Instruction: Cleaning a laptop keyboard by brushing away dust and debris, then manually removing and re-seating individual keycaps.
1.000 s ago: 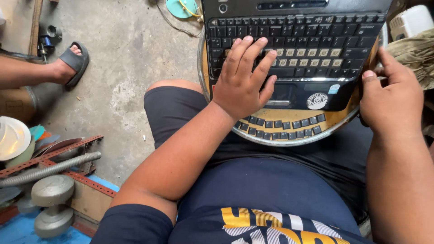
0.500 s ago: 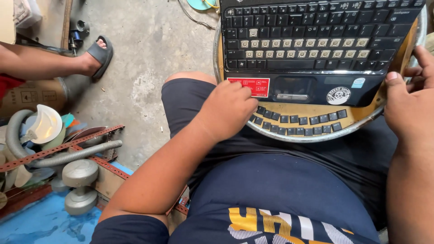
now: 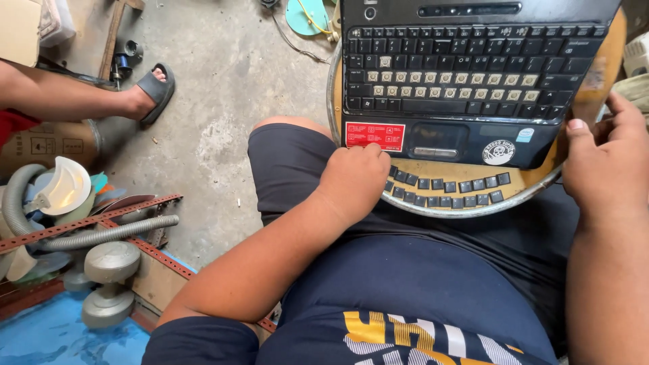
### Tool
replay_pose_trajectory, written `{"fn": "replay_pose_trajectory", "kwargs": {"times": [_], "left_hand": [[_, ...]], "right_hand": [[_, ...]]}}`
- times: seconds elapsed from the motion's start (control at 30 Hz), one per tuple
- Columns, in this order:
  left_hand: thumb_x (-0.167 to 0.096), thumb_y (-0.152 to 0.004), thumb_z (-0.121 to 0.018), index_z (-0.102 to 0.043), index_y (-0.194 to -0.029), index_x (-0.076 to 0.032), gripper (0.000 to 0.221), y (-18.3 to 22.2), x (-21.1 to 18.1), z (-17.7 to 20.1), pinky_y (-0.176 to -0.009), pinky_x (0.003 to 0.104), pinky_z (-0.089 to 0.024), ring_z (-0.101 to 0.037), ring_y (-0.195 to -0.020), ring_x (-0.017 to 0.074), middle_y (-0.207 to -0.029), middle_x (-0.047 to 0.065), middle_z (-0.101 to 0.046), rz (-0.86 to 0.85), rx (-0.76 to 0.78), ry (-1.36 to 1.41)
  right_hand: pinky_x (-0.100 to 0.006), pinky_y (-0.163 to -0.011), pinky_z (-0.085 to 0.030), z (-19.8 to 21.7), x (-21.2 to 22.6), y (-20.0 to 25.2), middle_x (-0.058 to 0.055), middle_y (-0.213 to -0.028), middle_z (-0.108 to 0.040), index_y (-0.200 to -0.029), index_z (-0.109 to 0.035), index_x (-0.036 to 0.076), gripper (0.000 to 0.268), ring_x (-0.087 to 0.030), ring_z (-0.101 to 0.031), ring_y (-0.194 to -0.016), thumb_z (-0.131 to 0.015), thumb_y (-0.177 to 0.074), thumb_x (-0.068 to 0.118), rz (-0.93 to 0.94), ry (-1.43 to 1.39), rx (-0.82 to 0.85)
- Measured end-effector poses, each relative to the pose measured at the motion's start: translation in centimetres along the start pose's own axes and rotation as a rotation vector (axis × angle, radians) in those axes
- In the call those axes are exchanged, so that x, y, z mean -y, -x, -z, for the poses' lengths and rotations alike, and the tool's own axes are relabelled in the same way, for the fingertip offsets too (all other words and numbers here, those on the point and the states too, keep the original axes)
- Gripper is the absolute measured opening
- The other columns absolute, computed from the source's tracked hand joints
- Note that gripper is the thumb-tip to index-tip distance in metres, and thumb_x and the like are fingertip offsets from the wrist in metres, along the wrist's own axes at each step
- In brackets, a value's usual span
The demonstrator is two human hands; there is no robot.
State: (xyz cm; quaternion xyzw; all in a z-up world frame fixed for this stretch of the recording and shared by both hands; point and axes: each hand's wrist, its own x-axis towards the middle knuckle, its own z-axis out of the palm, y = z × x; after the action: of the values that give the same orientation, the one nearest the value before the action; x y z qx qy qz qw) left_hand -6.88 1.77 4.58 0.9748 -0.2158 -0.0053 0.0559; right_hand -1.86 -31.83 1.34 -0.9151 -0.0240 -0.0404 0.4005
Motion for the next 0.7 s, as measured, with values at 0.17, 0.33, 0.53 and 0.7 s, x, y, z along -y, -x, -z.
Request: {"fn": "replay_pose_trajectory", "kwargs": {"times": [0.17, 0.33, 0.53, 0.7], "left_hand": [[-0.014, -0.085, -0.062, -0.064, -0.094, -0.009, 0.011, -0.1, -0.1, 0.9, -0.063, 0.041, -0.054, -0.067, -0.078, 0.0305, -0.093, 0.011, -0.067, 0.079, 0.097, 0.057], [-0.013, -0.086, -0.072, -0.065, -0.086, -0.01, 0.008, -1.3, -1.0, 4.4, -0.073, 0.039, -0.052, -0.065, -0.081, 0.0279, -0.089, 0.006, -0.065, 0.272, -0.167, 0.61], [-0.015, -0.093, -0.071, -0.069, -0.108, -0.001, 0.02, -6.1, -4.8, 5.3, -0.056, 0.021, -0.046, -0.061, -0.078, 0.0101, -0.091, 0.005, -0.067, 0.809, -0.26, 1.835], [-0.014, -0.092, -0.072, -0.068, -0.113, -0.001, 0.024, -5.9, -6.5, 4.2, -0.053, 0.019, -0.042, -0.061, -0.074, 0.0095, -0.096, 0.005, -0.07, 0.773, -0.308, 2.02]], "right_hand": [[-0.036, -0.085, -0.05, 0.3, -1.3, 0.6, -0.031, -0.126, -0.062, -0.151, -0.047, -0.019, 0.036, -0.031, -0.061, -0.104, -0.051, -0.116, -0.012, -0.068, -0.173, -0.082], [-0.039, -0.098, -0.047, 1.1, 1.2, 2.3, -0.033, -0.135, -0.051, -0.155, -0.036, -0.019, 0.032, -0.033, -0.053, -0.115, -0.04, -0.125, -0.008, 0.015, -0.382, -0.137], [-0.036, -0.07, -0.05, 2.9, 10.5, 4.4, -0.025, -0.11, -0.066, -0.141, -0.029, 0.002, 0.037, -0.031, -0.063, -0.083, -0.041, -0.107, -0.003, -0.348, -0.638, 0.215], [-0.028, -0.066, -0.043, 1.1, 10.6, 7.7, -0.016, -0.104, -0.059, -0.144, -0.037, 0.002, 0.047, -0.019, -0.055, -0.077, -0.048, -0.098, -0.001, -0.235, -0.646, 0.182]]}}
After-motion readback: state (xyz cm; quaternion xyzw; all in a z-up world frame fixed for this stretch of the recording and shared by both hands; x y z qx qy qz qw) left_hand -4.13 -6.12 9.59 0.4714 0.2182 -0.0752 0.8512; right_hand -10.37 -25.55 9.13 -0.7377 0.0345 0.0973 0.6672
